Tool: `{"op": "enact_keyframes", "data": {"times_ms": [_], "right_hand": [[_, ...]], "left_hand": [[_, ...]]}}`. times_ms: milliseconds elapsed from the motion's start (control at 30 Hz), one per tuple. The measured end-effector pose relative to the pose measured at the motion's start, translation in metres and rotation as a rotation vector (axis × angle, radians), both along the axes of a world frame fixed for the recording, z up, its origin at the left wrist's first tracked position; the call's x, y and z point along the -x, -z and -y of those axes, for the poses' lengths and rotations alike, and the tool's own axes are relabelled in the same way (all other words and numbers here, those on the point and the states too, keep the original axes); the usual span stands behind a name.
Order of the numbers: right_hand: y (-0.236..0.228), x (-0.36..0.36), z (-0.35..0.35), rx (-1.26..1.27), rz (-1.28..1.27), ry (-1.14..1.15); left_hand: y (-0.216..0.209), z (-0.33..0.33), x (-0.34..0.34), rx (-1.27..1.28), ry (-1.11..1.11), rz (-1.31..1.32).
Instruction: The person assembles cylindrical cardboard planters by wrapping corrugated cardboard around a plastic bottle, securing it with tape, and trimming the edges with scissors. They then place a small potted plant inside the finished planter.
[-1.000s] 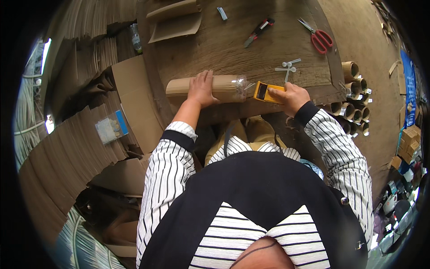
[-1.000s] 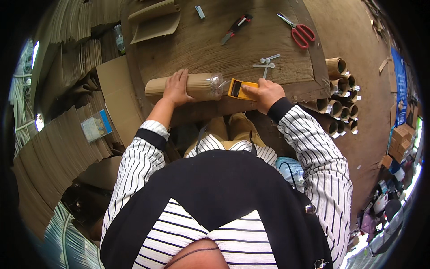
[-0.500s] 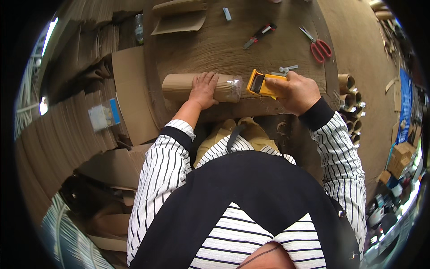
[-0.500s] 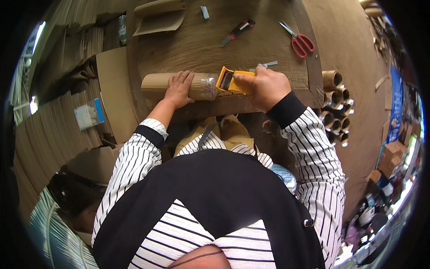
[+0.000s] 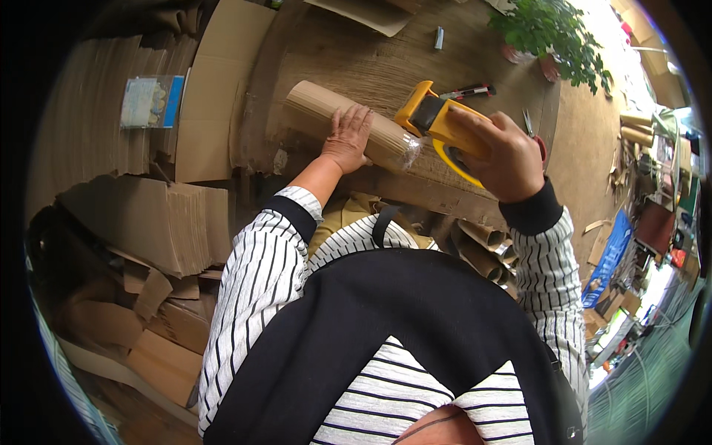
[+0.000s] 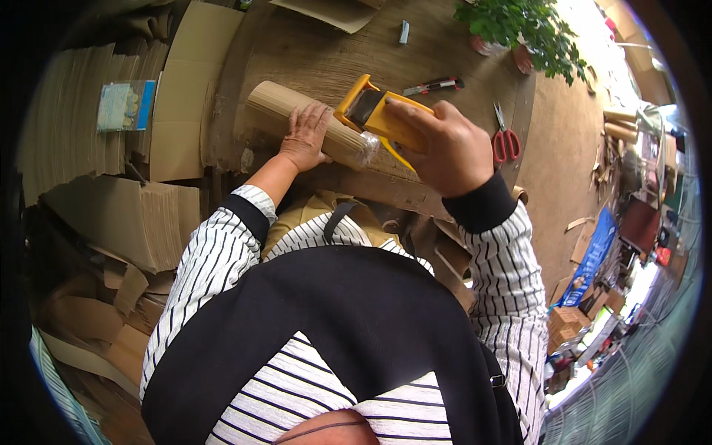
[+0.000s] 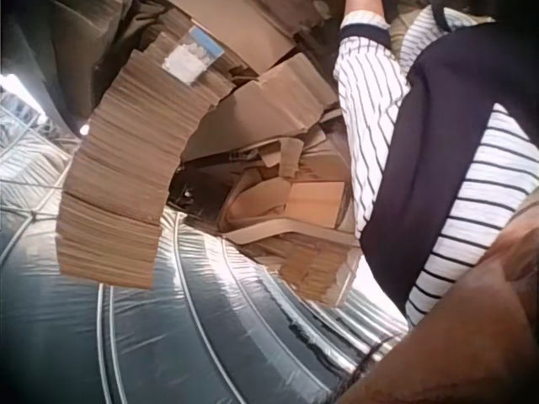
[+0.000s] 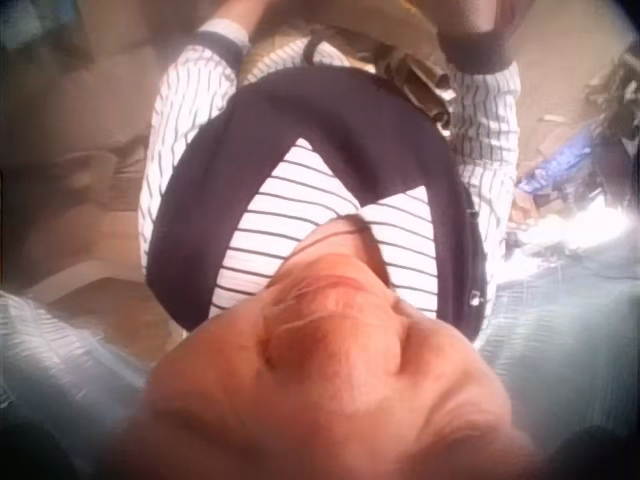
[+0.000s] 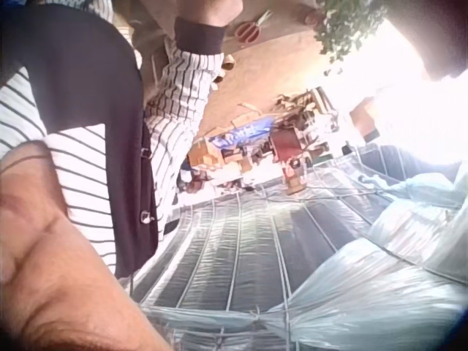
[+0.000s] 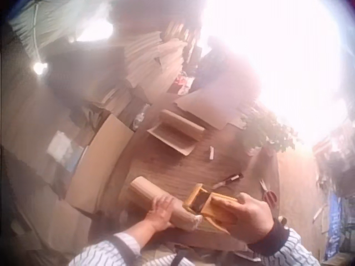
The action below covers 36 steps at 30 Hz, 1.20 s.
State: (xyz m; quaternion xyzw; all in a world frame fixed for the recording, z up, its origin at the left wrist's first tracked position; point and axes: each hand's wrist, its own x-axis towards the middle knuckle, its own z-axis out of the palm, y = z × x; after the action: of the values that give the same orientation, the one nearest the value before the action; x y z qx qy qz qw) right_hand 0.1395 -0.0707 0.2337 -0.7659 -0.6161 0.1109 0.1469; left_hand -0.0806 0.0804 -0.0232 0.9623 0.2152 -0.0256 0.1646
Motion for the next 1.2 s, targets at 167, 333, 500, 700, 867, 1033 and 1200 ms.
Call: {"op": "enact_keyframes", "data": {"times_ms": [167, 333, 500, 700, 867, 1033, 1200], "right_hand": [[0.034, 0.006, 0.019, 0.016, -0.116, 0.099], [0.048, 0.007, 0.018, 0.084, -0.034, 0.073], [0.07, 0.002, 0.043, 0.17, -0.006, 0.144], [0.1, 0.008, 0.074, 0.25, -0.015, 0.219], [0.107, 0.01, 0.092, 0.238, -0.064, 0.286], [0.117, 0.009, 0.098, 0.231, -0.08, 0.303], [0.138, 0.012, 0.104, 0.179, -0.078, 0.333]], "left_hand": [[-0.006, -0.001, -0.012, 0.049, 0.013, -0.019], [-0.004, -0.003, -0.016, 0.026, 0.024, 0.012], [-0.005, -0.003, -0.02, 0.06, 0.054, 0.059], [-0.005, 0.003, -0.022, 0.049, 0.166, 0.194], [-0.011, -0.001, -0.024, 0.096, 0.185, 0.18], [-0.015, -0.001, -0.028, 0.053, 0.267, 0.186], [-0.023, -0.006, -0.034, 0.017, 0.31, 0.074]]}}
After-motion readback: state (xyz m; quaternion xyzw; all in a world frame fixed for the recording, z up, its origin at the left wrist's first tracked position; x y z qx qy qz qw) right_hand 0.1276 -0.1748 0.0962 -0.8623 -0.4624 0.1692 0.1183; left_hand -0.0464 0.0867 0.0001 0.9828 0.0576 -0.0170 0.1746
